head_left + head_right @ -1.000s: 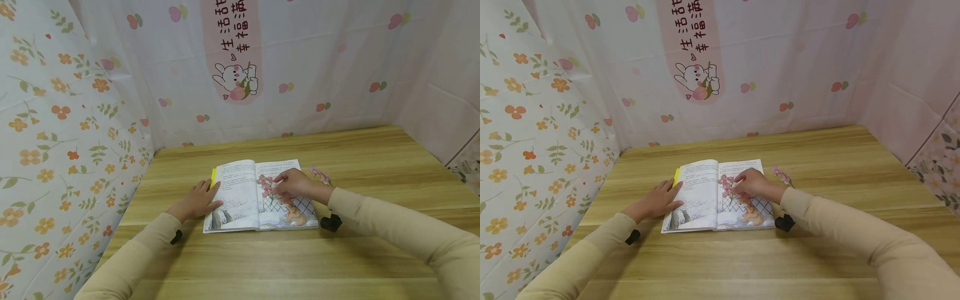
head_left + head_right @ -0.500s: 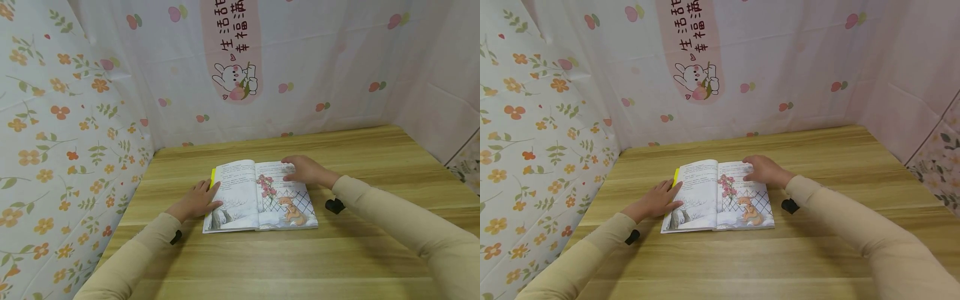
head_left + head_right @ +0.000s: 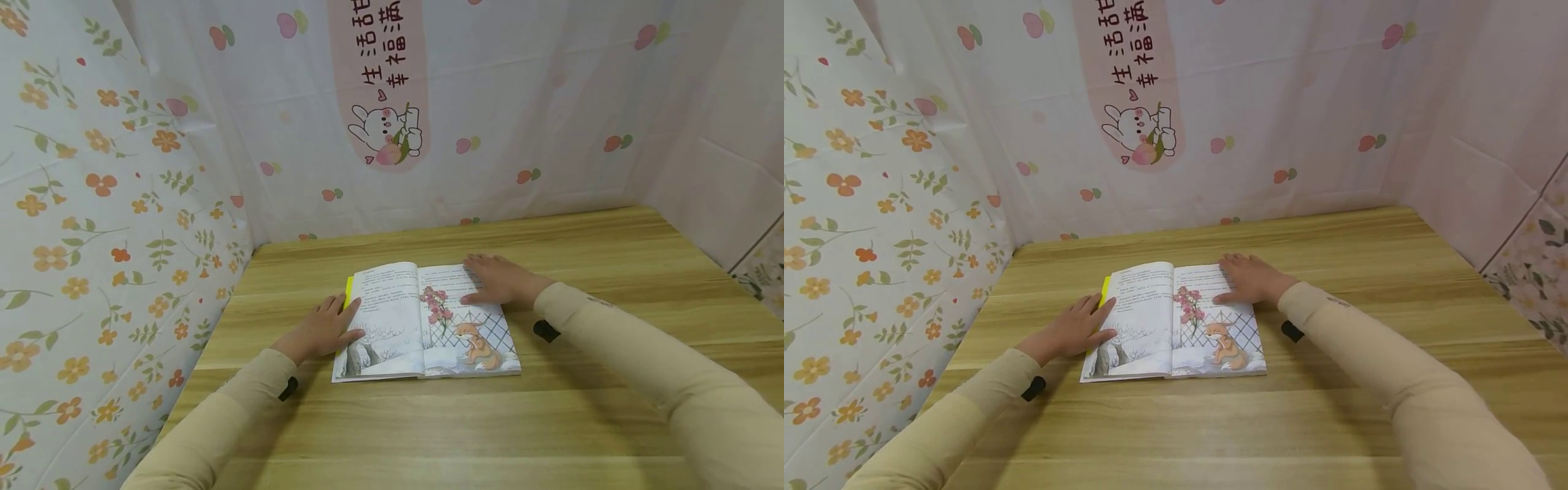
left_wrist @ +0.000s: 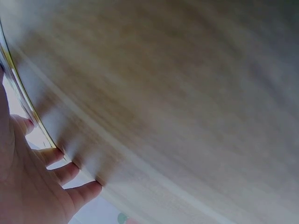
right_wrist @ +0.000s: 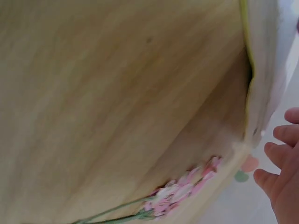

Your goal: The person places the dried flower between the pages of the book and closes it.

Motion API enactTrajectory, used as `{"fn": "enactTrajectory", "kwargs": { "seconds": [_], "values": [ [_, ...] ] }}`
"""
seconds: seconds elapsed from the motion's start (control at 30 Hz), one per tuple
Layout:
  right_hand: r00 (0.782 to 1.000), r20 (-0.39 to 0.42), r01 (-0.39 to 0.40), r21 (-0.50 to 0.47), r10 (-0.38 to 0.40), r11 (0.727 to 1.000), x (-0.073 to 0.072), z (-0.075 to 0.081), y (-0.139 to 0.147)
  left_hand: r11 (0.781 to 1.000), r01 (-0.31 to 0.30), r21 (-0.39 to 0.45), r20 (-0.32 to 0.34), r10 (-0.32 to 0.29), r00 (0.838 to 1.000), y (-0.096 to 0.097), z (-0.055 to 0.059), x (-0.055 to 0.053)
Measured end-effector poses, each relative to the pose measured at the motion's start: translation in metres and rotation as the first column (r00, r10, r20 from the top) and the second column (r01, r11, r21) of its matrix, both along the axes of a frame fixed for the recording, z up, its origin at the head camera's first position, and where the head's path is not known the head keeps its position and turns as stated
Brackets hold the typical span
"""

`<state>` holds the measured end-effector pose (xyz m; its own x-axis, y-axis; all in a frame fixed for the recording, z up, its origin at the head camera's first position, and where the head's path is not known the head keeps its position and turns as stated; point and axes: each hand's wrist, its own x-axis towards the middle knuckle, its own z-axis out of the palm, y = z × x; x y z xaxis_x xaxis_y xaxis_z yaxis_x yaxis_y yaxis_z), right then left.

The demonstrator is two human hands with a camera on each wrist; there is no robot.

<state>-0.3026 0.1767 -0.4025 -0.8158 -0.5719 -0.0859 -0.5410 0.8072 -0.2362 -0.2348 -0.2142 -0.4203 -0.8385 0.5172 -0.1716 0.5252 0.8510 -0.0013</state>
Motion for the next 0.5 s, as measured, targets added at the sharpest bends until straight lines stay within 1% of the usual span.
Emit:
{"fn": "enactTrajectory", "kwargs": {
  "seconds": [0.07, 0.17, 0.33, 0.5],
  "values": [
    [1.0, 0.001, 0.006, 0.052, -0.006, 0.999, -0.003, -0.002, 0.002, 1.0, 0.0, 0.007, 0.001, 0.0, 1.0, 0.0, 0.001, 0.0],
    [1.0, 0.008, 0.02, 0.092, -0.021, 0.996, -0.006, -0.006, 0.005, 1.0, -0.002, 0.005, 0.001, 0.002, 1.0, 0.001, 0.001, 0.001],
    [0.999, 0.018, 0.029, 0.092, -0.031, 0.995, -0.009, -0.01, 0.009, 1.0, 0.003, 0.005, -0.006, -0.003, 1.0, 0.002, 0.003, 0.002],
    [0.999, 0.003, 0.034, 0.11, -0.034, 0.993, -0.012, -0.013, 0.01, 1.0, 0.005, 0.007, -0.005, -0.005, 1.0, 0.002, 0.004, 0.002]
  ]
}}
